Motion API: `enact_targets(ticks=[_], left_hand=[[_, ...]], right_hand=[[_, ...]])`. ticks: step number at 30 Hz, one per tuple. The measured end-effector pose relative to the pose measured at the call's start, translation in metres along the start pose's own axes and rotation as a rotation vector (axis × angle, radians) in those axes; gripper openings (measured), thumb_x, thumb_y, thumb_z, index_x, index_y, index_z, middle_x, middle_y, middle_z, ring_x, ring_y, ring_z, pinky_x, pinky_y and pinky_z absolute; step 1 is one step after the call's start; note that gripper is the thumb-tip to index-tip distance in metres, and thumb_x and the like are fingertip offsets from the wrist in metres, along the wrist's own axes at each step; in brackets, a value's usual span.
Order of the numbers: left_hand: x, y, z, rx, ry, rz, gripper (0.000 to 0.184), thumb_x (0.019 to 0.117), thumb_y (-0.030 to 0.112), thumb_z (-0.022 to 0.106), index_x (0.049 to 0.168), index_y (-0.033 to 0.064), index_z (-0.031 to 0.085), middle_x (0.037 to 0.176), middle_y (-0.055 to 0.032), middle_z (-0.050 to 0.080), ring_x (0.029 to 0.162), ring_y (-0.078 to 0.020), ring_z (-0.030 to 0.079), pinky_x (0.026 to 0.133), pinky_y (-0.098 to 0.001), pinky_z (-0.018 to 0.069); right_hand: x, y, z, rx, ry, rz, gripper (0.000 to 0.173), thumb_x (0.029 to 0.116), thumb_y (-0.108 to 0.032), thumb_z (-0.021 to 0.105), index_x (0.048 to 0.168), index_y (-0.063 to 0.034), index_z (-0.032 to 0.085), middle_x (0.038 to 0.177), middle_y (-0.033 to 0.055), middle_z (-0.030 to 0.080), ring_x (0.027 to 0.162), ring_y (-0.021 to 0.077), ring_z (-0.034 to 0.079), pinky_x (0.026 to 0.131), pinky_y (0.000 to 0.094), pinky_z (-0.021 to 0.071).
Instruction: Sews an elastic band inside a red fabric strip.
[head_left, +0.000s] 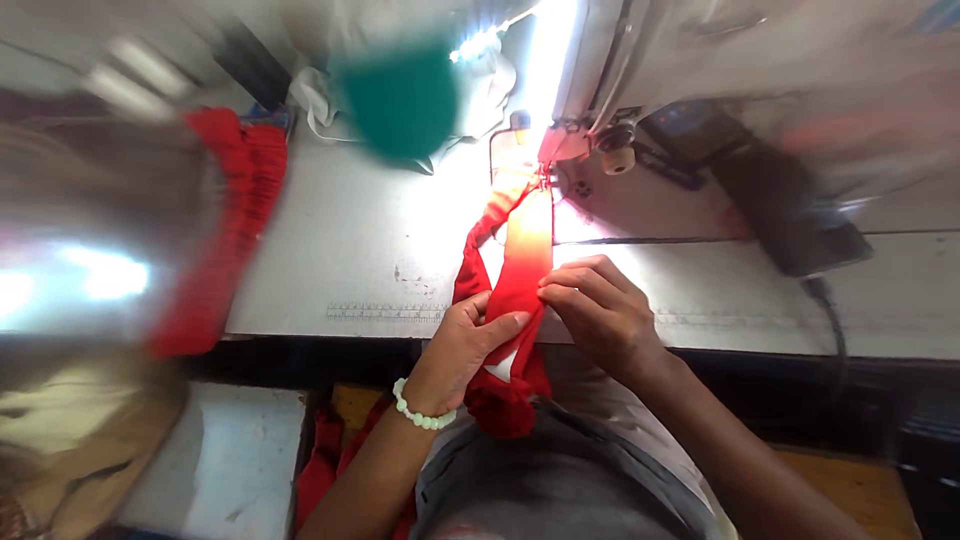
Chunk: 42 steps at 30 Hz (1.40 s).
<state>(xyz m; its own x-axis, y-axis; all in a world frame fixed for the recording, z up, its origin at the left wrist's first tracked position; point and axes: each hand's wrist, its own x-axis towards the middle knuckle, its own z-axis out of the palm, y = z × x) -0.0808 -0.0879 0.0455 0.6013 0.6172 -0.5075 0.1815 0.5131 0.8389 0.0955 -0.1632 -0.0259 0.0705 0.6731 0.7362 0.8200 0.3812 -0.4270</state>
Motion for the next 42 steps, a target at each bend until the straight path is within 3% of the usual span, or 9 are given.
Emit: enact_targets(ticks=[3,8,13,17,20,24,30,38,42], left_hand=[[-0.004,-0.009,0.002,-0.022,-0.040,0.009,0.017,0.1074,0.010,0.047,0.120,0.0014,0.055,0.095,-0.0040,0.069,0.084,-0.0088,0.069,0.078,-0.0262,0.0590],[-0.014,-0.026,0.003,0.181,-0.043,-0.016,0.017,0.1003,0.010,0.062,0.114,-0.0009,0.064,0.091,-0.0025,0.072,0.080,-0.0060,0.070,0.077,-0.0245,0.0598],[-0.007,-0.028,-0.005,1.031,0.286,0.609,0.028,0.1043,0.025,0.055,0.105,0.0016,0.071,0.081,-0.0059,0.071,0.070,-0.0116,0.069,0.065,-0.0273,0.0584],[0.045,-0.015,-0.013,1.228,0.176,0.955,0.026,0.1013,0.008,0.054,0.117,0.0036,0.075,0.125,-0.0129,0.070,0.121,-0.0274,0.065,0.103,-0.0455,0.0505],[0.091,-0.003,-0.030,1.341,0.055,0.926,0.035,0.1031,0.012,0.051,0.133,0.0108,0.069,0.144,-0.0065,0.062,0.130,-0.0257,0.060,0.110,-0.0509,0.0424],[0.108,0.013,-0.036,1.316,0.039,1.135,0.026,0.0987,0.004,0.056,0.116,0.0037,0.076,0.133,-0.0174,0.066,0.125,-0.0333,0.061,0.106,-0.0483,0.0475],[0.095,0.005,-0.031,1.272,-0.378,1.175,0.033,0.0880,0.001,0.058,0.115,0.0086,0.076,0.126,-0.0081,0.071,0.127,-0.0239,0.062,0.110,-0.0465,0.0445],[0.123,0.017,-0.017,1.306,-0.286,1.525,0.016,0.0928,-0.004,0.059,0.089,0.0018,0.074,0.093,-0.0123,0.073,0.086,-0.0241,0.069,0.074,-0.0361,0.0545],[0.123,0.026,-0.013,1.245,-0.425,1.498,0.018,0.0921,-0.004,0.059,0.089,0.0031,0.075,0.096,-0.0115,0.075,0.095,-0.0239,0.071,0.082,-0.0375,0.0547]], right_hand=[[-0.005,0.000,0.000,-0.045,-0.078,-0.013,0.014,0.0991,-0.006,0.060,0.095,-0.0067,0.073,0.095,0.0098,0.073,0.097,0.0227,0.068,0.084,0.0291,0.0543],[-0.011,-0.003,-0.003,-0.109,-0.165,-0.044,0.018,0.0985,-0.001,0.056,0.096,-0.0056,0.073,0.095,0.0116,0.073,0.094,0.0257,0.068,0.080,0.0312,0.0544],[-0.017,-0.001,-0.008,-0.099,-0.158,-0.003,0.020,0.0982,0.000,0.054,0.094,-0.0043,0.072,0.094,0.0119,0.073,0.093,0.0248,0.069,0.083,0.0292,0.0554],[-0.018,-0.004,-0.005,-0.100,-0.180,0.030,0.022,0.0971,0.002,0.051,0.098,-0.0047,0.072,0.103,0.0127,0.075,0.104,0.0268,0.071,0.087,0.0333,0.0556],[-0.019,-0.006,-0.009,-0.080,-0.200,0.081,0.023,0.0973,0.002,0.050,0.098,-0.0032,0.072,0.103,0.0131,0.075,0.106,0.0265,0.071,0.093,0.0328,0.0564],[-0.018,-0.007,-0.010,-0.044,-0.147,0.173,0.024,0.0985,-0.002,0.050,0.100,-0.0029,0.074,0.101,0.0136,0.075,0.094,0.0238,0.071,0.083,0.0284,0.0564],[-0.016,-0.003,-0.010,0.111,-0.034,0.242,0.018,0.1010,-0.005,0.053,0.102,-0.0034,0.071,0.102,0.0135,0.071,0.099,0.0141,0.068,0.089,0.0198,0.0532],[-0.010,-0.003,-0.011,0.068,0.018,0.207,0.017,0.1022,-0.009,0.053,0.103,-0.0070,0.070,0.102,0.0099,0.071,0.100,0.0160,0.066,0.090,0.0231,0.0502],[-0.009,-0.001,-0.010,0.049,0.023,0.167,0.015,0.1032,-0.009,0.052,0.103,-0.0067,0.067,0.100,0.0096,0.070,0.099,0.0170,0.064,0.091,0.0251,0.0482]])
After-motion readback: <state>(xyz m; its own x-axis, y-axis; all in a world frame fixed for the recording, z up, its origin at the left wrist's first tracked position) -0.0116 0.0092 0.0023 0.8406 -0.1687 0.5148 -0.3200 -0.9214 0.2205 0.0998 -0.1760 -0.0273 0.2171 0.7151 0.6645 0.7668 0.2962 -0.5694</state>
